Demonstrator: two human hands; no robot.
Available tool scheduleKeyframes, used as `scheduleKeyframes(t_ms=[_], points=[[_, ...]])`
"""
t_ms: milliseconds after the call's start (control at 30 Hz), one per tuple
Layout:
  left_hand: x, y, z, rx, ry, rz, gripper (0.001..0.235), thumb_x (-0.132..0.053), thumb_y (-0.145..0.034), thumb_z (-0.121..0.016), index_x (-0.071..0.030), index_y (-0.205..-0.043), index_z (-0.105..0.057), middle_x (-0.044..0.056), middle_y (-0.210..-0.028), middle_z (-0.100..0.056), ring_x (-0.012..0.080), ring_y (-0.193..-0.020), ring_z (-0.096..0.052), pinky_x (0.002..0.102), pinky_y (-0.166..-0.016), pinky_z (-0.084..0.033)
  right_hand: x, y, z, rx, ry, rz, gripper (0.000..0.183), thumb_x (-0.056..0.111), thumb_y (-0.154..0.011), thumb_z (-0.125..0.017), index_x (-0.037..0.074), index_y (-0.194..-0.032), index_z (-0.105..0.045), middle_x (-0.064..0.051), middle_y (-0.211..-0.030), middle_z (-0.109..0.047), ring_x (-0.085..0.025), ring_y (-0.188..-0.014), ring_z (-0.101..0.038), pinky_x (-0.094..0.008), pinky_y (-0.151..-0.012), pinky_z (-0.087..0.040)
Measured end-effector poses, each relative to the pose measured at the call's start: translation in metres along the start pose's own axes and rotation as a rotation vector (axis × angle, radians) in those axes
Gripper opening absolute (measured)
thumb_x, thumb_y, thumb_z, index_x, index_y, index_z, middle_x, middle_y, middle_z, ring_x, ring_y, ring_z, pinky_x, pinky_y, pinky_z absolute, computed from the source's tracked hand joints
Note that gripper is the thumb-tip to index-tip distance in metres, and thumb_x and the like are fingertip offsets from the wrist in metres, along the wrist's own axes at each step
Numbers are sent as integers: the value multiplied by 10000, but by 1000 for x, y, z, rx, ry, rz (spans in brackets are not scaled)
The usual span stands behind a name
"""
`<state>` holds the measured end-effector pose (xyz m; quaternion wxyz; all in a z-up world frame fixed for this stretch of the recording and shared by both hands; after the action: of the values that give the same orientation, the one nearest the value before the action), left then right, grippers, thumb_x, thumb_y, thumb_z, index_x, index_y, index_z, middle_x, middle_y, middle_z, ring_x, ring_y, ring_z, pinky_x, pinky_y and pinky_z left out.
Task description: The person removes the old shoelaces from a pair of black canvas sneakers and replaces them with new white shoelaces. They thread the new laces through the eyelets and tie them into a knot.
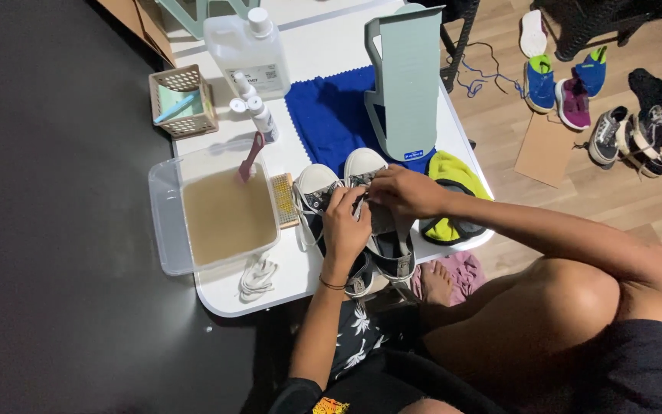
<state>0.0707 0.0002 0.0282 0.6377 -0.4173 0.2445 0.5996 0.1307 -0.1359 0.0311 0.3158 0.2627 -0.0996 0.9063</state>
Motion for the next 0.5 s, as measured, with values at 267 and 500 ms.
scheduleKeyframes(t_ms=[267,500], points=[[-16,2,12,-99,-89,-150,98,-64,-865,-721,-132,-927,-753,17,-895,-595,265,-846,-685,364,-707,-584,-2,7,8,7,-238,-253,166,240,-968,-661,84,-1013,-698,-164,-849,-680,-345,-843,-690,-467,-777,-538],[-6,2,4,-128,-153,-199,125,-127,-844,-788,-178,-955,-762,-4,-868,-625,216,-868,-656,337,-758,-551,-77,17,-22,-203,-490,-314,347,359,-1061,-449,73,-1110,-640,-185,-836,-669,-352,-823,-681,-509,-770,-539]])
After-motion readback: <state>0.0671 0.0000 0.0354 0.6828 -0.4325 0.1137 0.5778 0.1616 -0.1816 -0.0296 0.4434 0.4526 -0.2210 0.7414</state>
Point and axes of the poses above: each hand's wrist, its own y-axis away from the middle knuckle, its own z-axis out of the back of the hand, x = y × z, the point moved 7 cm from there along -y, towards the middle knuckle
